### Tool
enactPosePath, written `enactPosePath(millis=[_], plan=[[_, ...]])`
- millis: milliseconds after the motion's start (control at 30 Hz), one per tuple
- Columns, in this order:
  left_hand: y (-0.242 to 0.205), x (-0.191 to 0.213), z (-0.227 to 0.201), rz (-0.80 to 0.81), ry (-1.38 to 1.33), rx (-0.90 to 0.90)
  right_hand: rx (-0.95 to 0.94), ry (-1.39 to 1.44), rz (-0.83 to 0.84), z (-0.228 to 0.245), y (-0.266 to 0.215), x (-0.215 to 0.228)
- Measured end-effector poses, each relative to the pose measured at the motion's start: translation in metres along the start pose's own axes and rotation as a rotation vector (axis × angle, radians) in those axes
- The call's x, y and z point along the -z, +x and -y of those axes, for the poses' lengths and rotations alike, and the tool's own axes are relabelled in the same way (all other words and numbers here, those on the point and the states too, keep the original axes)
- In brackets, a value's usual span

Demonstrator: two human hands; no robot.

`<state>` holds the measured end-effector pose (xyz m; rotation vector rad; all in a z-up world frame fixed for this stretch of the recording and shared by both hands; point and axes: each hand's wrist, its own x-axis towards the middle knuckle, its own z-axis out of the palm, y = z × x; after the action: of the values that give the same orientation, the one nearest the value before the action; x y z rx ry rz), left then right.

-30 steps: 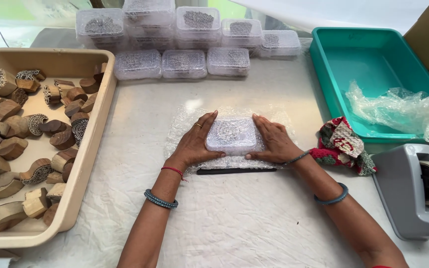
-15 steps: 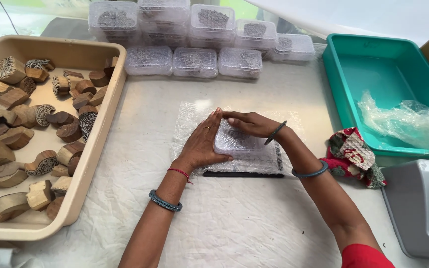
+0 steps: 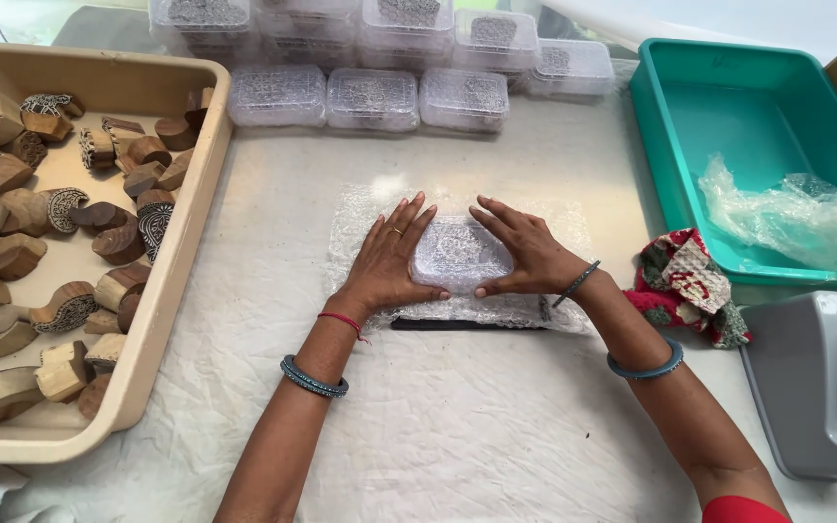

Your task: The person retrieves a clear plastic container and wipes it with a cloth. They then pick up a wooden stamp, wipe it, and place it inside the container. The container is closed and wrapped in bubble wrap, which is secured with tape from a dispenser.

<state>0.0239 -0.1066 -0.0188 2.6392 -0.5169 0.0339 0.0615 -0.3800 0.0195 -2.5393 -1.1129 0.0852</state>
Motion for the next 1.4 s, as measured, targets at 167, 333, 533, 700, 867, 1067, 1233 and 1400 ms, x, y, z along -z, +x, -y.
enactPosePath(millis=[167,333,533,700,867,1067,1233,1400], plan=[[-0.001,-0.002,0.012,0.016,-0.065,-0.014,-0.19,0.069,0.036,-0.021,-0.012,-0.022],[0.002,-0.007,0.018,0.023,-0.019,0.041,-0.171,0.019,-0.021,-0.039,-0.019,-0.039],[0.001,-0.004,0.014,0.018,0.011,0.046,-0.13,-0.003,-0.071,-0.046,-0.021,-0.046],[0.0,-0.007,0.014,-0.009,0.014,0.028,-0.169,0.003,-0.066,-0.038,-0.024,-0.042],[-0.001,-0.009,0.019,0.001,-0.001,0.032,-0.04,-0.037,-0.13,-0.017,-0.028,-0.027],[-0.003,-0.006,0.012,0.025,0.0,0.046,0.027,0.033,-0.343,0.013,-0.028,-0.005],[-0.004,0.0,0.006,0.043,-0.016,0.082,0.074,-0.055,-0.239,0.026,-0.005,0.007],[-0.004,-0.002,0.008,0.038,-0.015,0.079,0.101,-0.118,-0.21,0.019,-0.003,0.005]])
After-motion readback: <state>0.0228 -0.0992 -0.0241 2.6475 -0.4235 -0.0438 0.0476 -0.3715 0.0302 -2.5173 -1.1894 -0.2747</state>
